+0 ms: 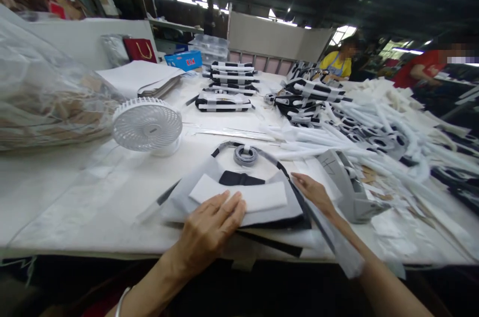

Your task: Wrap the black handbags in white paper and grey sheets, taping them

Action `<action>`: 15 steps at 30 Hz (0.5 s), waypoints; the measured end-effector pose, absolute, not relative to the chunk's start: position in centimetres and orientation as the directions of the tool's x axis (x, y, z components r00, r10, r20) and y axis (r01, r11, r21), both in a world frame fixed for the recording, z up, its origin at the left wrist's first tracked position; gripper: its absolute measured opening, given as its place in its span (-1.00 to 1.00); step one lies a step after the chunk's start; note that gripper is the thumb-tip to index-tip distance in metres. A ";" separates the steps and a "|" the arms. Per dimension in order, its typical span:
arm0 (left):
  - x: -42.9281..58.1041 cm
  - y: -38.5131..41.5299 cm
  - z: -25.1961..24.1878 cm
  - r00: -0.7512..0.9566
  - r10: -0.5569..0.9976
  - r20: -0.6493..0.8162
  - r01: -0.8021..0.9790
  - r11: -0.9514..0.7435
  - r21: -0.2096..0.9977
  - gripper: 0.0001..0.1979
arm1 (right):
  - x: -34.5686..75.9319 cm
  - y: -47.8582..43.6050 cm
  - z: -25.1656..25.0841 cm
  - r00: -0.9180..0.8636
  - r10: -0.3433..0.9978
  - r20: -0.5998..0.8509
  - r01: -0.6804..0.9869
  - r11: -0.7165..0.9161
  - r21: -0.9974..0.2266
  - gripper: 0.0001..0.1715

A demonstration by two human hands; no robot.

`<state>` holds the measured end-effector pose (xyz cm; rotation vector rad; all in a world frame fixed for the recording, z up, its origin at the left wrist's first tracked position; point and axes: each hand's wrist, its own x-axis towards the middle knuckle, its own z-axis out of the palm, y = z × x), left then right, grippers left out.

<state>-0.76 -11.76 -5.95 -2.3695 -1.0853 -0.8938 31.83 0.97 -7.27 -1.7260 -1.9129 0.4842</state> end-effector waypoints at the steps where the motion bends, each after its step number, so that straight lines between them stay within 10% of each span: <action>1: -0.7 -11.9 -6.1 0.534 0.520 0.667 0.763 -0.637 -0.114 -0.64 | 32.1 1.4 -6.7 0.019 0.992 0.123 0.773 0.063 -0.632 -0.52; 4: -0.9 -12.0 -6.2 0.596 0.509 0.621 0.736 -0.656 -0.168 -0.62 | 31.5 2.5 -4.1 0.147 0.978 0.146 0.658 0.014 -0.753 -0.48; 8: -1.0 -12.2 -6.3 0.611 0.507 0.608 0.729 -0.659 -0.184 -0.62 | 27.0 3.8 -0.7 -0.098 0.981 0.167 0.660 0.190 -0.727 -0.60; 15: -0.4 -12.8 -7.3 0.599 0.514 0.614 0.744 -0.640 -0.191 -0.64 | 18.2 7.1 -3.0 -0.288 0.794 -0.535 0.849 -0.047 -0.527 -0.48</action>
